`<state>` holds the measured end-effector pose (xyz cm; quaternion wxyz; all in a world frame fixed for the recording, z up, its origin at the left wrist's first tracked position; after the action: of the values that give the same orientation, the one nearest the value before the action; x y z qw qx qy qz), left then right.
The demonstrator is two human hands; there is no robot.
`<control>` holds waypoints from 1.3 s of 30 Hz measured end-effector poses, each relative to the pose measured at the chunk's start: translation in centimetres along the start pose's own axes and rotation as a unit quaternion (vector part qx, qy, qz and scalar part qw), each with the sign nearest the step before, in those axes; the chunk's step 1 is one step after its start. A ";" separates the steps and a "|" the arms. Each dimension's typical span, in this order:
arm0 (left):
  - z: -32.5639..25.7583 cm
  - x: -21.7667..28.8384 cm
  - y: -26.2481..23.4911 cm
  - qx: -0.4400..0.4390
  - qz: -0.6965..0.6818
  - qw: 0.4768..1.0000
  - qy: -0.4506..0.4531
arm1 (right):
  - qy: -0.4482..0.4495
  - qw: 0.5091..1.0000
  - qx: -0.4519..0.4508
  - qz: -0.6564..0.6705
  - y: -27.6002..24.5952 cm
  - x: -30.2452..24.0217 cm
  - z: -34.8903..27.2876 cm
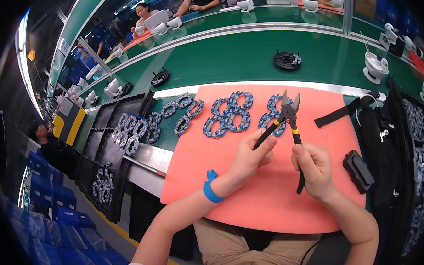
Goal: Assembling LED light fixtures on an industrial assembly line, involving wire cutting and component installation.
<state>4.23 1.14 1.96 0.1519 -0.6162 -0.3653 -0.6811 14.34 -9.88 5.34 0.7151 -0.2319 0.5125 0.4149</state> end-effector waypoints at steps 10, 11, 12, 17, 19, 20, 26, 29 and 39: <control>-1.2 -0.3 1.7 -0.096 0.043 0.992 0.074 | 0.076 0.994 0.082 0.005 0.1 3.7 0.5; -1.3 -0.9 1.4 -0.084 0.059 0.995 -0.004 | 0.076 0.994 0.081 0.005 0.3 3.7 0.5; -1.6 -0.8 1.6 -0.084 0.058 0.995 -0.004 | 0.106 0.991 0.086 0.004 0.5 3.9 0.4; -2.0 -0.7 2.0 -0.089 0.095 0.991 0.009 | 0.145 0.984 0.089 0.053 1.3 3.9 -0.2; -2.0 -0.7 2.1 -0.094 0.106 0.990 0.000 | 0.129 0.985 0.076 0.081 1.5 4.0 -0.5; -2.0 -1.0 2.1 -0.102 0.119 0.988 -0.008 | 0.112 0.986 0.063 0.110 1.6 3.8 -0.5; -1.4 -1.7 2.1 -0.095 0.069 0.993 0.031 | 0.114 0.986 0.045 0.115 1.6 3.3 0.1; -1.4 -0.6 2.0 -0.085 0.010 0.996 0.010 | 0.150 0.986 0.049 0.061 1.2 3.2 0.4; -1.5 -0.8 2.0 -0.108 0.017 0.994 -0.023 | 0.185 0.979 -0.005 0.083 0.6 5.3 0.5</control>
<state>4.59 -1.42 1.88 0.0876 -0.6503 -0.2822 -0.6998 14.81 -7.25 0.68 0.5697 -0.2647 0.6514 0.4254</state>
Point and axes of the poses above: each hand's wrist, its own z-axis towards the middle knuckle, its own y-axis out of the palm, x = y × z, the point moved 5 cm from there along z, towards the middle knuckle, and after that the axes turned 12 degrees about x, right-handed, at the moved point
